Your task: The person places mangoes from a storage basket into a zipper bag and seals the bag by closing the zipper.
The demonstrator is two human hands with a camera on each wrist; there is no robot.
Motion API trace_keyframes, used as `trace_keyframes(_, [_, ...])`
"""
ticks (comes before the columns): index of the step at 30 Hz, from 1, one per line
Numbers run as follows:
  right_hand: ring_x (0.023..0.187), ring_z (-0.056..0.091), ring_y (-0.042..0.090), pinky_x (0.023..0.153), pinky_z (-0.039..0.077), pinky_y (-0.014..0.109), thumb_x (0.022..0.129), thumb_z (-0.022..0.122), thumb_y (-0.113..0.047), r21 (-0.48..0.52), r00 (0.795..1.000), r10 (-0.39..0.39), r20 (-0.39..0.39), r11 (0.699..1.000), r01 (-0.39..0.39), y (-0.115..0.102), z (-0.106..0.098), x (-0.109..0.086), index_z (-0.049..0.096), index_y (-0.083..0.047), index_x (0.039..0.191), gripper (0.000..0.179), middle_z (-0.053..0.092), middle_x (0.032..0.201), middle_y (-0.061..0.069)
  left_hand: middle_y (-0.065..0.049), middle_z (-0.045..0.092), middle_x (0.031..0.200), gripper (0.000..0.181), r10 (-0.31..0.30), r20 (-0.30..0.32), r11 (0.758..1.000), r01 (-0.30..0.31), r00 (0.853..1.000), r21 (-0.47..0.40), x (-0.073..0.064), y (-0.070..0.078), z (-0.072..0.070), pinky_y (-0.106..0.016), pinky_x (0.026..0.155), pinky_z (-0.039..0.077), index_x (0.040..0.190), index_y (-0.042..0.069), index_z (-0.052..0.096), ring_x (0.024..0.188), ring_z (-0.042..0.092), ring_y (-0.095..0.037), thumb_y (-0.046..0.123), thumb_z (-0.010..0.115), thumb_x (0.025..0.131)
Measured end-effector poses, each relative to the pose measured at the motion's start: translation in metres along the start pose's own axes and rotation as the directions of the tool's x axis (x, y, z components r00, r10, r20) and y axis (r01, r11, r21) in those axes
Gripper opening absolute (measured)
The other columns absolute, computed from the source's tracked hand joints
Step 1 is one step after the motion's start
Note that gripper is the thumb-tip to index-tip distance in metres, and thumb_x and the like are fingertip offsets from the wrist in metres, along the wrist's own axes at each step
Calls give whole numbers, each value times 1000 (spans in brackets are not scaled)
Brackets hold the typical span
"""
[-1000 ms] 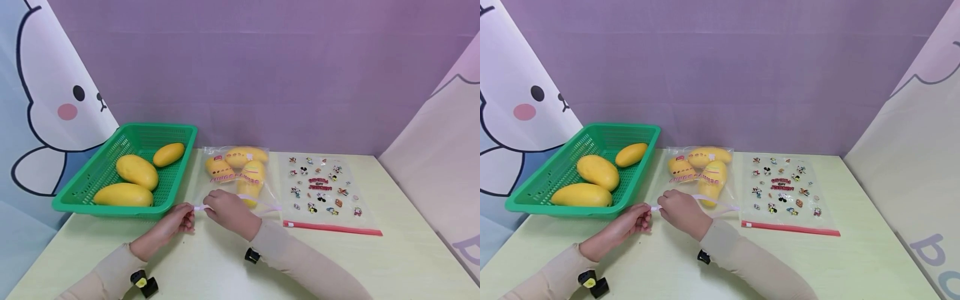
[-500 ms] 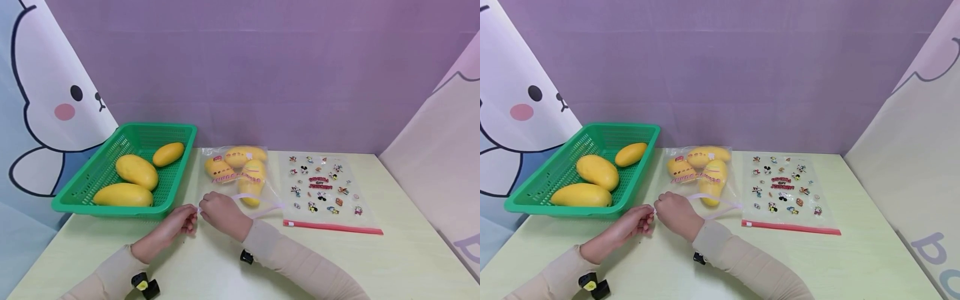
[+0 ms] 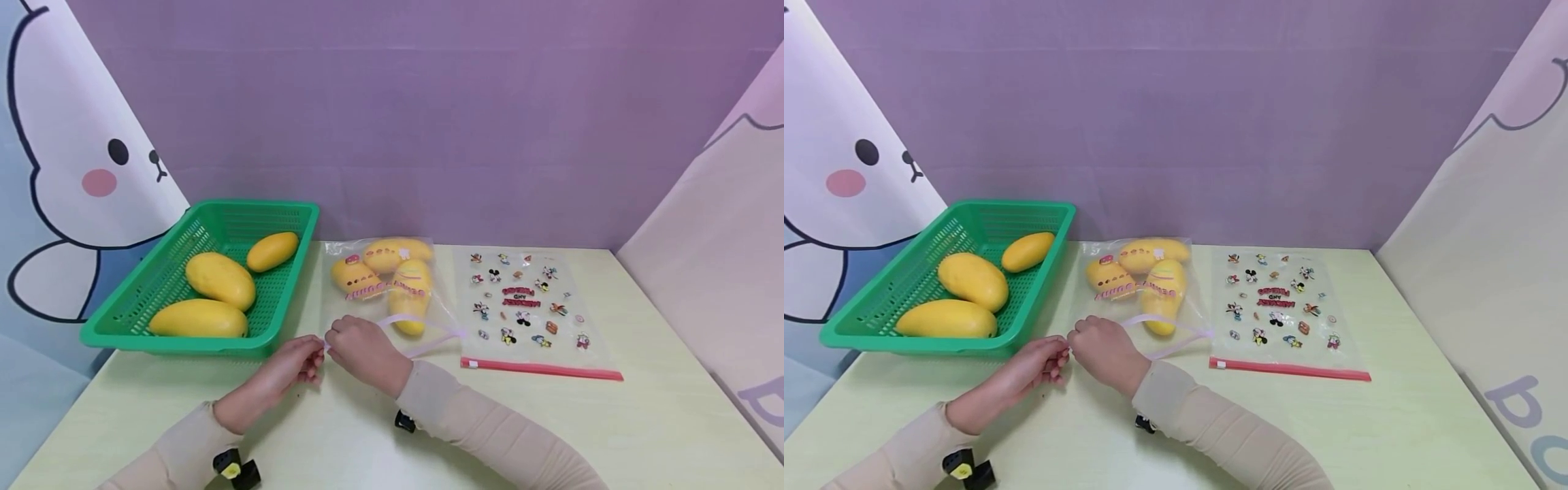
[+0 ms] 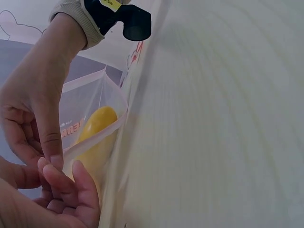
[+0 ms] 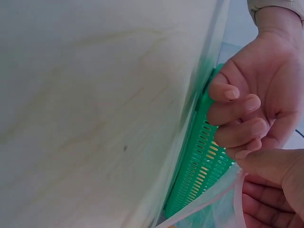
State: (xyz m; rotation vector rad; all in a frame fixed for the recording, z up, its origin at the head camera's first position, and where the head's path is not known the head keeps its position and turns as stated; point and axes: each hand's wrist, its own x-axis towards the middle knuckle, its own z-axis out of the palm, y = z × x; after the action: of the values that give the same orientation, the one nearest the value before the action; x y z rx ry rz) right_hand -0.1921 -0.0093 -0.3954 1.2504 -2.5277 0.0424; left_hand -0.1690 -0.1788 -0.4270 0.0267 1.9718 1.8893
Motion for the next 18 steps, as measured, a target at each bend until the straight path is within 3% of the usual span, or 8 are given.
trace_keyframes(11, [67,54,9,60,44,18,84,67,-15,-36,994,-19,-105,999,15,0,3,-4,69,-15,77,7,60,72,-6,2,46,71,26,16,14,1000,-16,1000,-20,-3,3,5,-23,61,50,81,9,50,56,44,-7,17,37,101])
trace_keyframes(18, [64,52,8,59,42,17,80,68,-8,-181,986,-90,-144,982,63,1,2,-8,69,-16,75,10,60,71,-7,3,46,69,27,21,1,999,-21,1000,-49,-3,4,8,-24,62,49,77,12,51,56,44,-7,18,39,101])
